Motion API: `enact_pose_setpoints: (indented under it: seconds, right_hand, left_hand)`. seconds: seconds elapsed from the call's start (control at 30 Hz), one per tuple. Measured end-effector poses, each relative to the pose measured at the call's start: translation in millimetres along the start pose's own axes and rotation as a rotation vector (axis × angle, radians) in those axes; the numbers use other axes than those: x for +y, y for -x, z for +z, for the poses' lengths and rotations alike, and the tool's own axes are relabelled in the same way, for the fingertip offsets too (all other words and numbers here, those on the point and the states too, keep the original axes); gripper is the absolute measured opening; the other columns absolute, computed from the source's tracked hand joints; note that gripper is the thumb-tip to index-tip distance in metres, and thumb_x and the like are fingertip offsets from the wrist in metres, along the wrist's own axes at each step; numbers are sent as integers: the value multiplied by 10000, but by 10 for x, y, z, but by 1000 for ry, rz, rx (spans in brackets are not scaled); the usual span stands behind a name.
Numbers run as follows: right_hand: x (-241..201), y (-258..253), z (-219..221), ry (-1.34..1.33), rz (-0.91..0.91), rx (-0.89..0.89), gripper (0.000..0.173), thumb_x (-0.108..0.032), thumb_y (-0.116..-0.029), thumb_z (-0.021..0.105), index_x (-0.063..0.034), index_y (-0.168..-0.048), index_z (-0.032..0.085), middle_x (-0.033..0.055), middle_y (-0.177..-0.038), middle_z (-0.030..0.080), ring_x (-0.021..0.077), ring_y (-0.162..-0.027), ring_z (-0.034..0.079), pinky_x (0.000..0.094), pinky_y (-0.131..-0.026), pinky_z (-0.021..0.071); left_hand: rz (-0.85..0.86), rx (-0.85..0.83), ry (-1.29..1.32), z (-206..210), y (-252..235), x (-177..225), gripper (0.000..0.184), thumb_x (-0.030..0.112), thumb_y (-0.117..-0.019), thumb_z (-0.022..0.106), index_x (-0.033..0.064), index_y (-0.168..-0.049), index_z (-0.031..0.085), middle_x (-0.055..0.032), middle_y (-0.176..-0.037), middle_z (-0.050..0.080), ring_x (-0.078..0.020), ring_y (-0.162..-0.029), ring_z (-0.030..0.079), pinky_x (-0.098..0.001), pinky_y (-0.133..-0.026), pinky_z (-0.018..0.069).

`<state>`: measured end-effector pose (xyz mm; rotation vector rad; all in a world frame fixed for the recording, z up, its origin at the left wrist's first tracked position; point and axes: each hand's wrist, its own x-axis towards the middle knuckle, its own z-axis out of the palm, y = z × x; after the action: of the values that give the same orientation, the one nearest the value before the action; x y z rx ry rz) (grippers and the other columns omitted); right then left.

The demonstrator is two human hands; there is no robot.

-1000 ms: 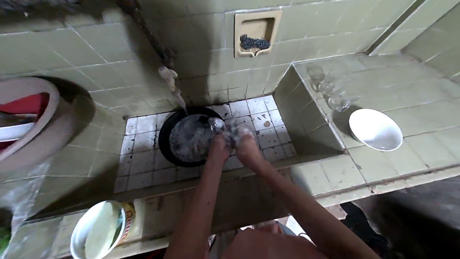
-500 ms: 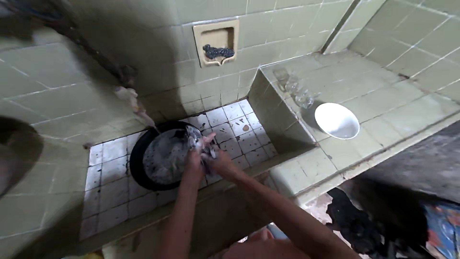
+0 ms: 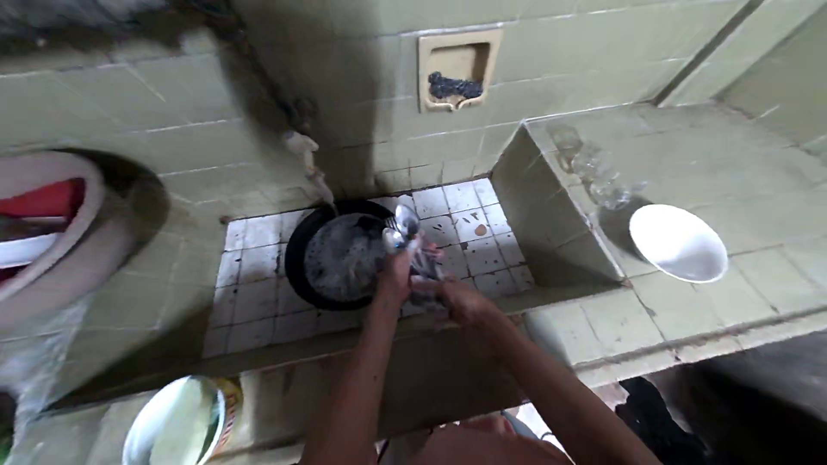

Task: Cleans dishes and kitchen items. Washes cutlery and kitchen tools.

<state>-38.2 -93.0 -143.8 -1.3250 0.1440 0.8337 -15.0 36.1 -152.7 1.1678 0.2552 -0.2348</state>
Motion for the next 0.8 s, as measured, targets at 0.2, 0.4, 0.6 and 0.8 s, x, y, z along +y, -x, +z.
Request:
enact_pose_setpoints:
  seconds: [0.2, 0.4, 0.6, 0.8]
  right_hand:
    - [68, -80, 112, -67, -6, 119, 282, -388, -1087, 456, -138, -1133, 580, -20, -691, 545, 45, -470, 459, 194, -409, 398]
    - [50, 166, 234, 168, -14, 161, 281, -355, -1085, 490, -103, -1129, 607, -2, -763, 553, 57, -548, 476, 212, -471, 407]
    - [84, 465, -72, 58, -126, 385, 319, -296, -1061, 554, -109, -1318, 589, 66, -955, 690, 152, -740, 662, 319, -644, 574]
    - [197, 996, -386, -282, -189, 631, 234, -170, -1061, 487, -67, -1235, 604, 93, -940, 700, 171, -788, 696, 329, -701, 603]
  left_hand:
    - [-197, 95, 60, 62, 76, -16, 364, 301, -1123, 323, 47, -1155, 583, -60, -882, 709, -129, -748, 685, -290, -661, 576]
    - [-107, 313, 322, -581, -372, 149, 166, 172, -1101, 370, 94, -1066, 513, 17, -767, 563, -55, -576, 550, -207, -555, 523]
    - [-363, 465, -291, -1392, -533, 67, 238, 54, -1067, 411, -35, -1257, 525, -101, -1011, 618, -123, -724, 553, -277, -657, 488]
    - [-364, 370, -686, -1564, -371, 228, 393, 127, -1079, 465, -88, -1408, 466, -303, -1350, 535, -379, -1163, 555, -537, -990, 452]
